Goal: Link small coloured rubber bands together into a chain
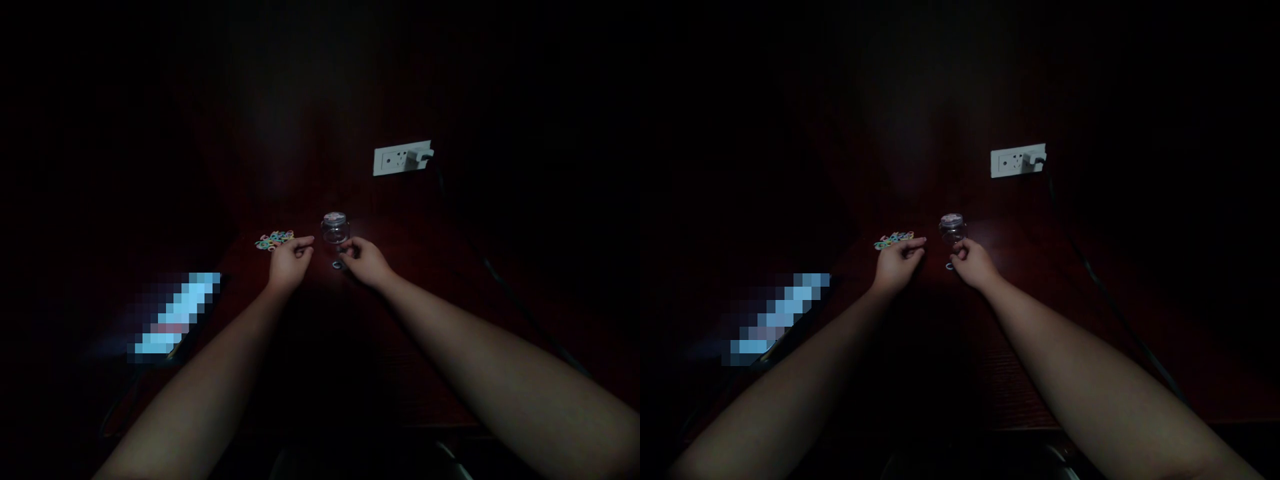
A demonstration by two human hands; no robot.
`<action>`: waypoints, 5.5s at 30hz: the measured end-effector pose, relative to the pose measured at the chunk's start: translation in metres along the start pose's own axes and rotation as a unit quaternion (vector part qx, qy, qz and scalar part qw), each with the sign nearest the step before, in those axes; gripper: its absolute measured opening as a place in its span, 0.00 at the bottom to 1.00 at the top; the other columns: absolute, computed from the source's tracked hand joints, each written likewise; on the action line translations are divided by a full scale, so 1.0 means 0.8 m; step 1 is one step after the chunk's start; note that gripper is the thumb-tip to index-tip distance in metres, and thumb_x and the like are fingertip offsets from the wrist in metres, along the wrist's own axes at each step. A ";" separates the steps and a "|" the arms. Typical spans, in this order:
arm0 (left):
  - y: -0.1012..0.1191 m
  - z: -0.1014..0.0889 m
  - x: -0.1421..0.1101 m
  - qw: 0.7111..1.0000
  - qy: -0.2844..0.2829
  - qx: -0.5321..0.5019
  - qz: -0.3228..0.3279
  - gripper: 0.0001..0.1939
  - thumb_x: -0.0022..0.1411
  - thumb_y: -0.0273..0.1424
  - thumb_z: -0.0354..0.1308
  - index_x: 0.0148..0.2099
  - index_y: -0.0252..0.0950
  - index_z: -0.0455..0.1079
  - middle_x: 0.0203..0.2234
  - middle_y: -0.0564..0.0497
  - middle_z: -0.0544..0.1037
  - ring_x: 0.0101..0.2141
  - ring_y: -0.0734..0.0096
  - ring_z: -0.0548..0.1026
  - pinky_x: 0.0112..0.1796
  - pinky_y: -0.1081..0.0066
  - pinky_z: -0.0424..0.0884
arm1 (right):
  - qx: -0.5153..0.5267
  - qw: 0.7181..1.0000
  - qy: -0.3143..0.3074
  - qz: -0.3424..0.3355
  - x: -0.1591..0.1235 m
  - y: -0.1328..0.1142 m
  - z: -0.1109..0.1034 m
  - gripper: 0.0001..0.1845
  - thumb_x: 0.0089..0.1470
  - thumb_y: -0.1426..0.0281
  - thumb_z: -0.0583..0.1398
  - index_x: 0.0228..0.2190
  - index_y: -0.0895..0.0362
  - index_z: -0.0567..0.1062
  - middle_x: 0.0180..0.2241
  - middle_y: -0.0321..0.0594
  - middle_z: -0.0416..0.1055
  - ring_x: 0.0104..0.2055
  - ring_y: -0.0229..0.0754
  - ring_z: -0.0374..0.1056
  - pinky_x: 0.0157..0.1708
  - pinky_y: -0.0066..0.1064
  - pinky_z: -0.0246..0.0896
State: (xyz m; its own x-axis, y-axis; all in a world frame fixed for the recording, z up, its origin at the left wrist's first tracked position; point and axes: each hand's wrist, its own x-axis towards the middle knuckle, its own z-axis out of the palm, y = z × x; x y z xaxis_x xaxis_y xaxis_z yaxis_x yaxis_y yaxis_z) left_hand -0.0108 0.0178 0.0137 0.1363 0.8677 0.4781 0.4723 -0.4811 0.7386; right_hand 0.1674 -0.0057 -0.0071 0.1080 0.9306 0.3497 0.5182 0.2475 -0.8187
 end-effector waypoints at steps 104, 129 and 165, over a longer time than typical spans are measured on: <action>0.036 0.027 -0.039 0.948 -0.230 -0.217 0.030 0.14 0.55 0.32 0.56 0.45 0.33 0.69 0.34 0.47 0.77 0.32 0.72 0.75 0.33 0.73 0.71 | 0.131 0.979 -0.154 -0.014 -0.026 -0.015 -0.032 0.16 0.42 0.62 0.62 0.23 0.58 0.61 0.16 0.33 0.66 0.14 0.32 0.62 0.12 0.20 0.52; 0.020 0.030 -0.030 0.963 -0.164 -0.210 -0.033 0.11 0.50 0.32 0.60 0.33 0.31 0.65 0.25 0.51 0.73 0.24 0.80 0.69 0.26 0.78 0.64 | 0.180 0.972 -0.145 -0.033 -0.026 -0.025 -0.029 0.10 0.44 0.67 0.60 0.26 0.63 0.71 0.16 0.30 0.60 0.16 0.28 0.51 0.16 0.23 0.44; 0.031 0.016 -0.033 0.851 -0.413 -0.310 -0.099 0.11 0.53 0.36 0.56 0.33 0.33 0.64 0.22 0.54 0.68 0.22 0.79 0.65 0.25 0.76 0.58 | 0.374 0.846 -0.362 0.118 -0.020 -0.013 -0.044 0.05 0.48 0.72 0.54 0.23 0.59 0.63 0.12 0.26 0.51 0.11 0.27 0.47 0.13 0.22 0.39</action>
State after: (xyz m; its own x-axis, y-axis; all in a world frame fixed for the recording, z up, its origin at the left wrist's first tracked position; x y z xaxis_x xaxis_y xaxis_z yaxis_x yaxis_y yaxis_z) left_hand 0.0087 -0.0153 0.0131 0.7934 0.6086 0.0063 0.0428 -0.0661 0.9969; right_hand 0.1901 -0.0328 0.0115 -0.5546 0.8320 -0.0120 -0.1557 -0.1179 -0.9807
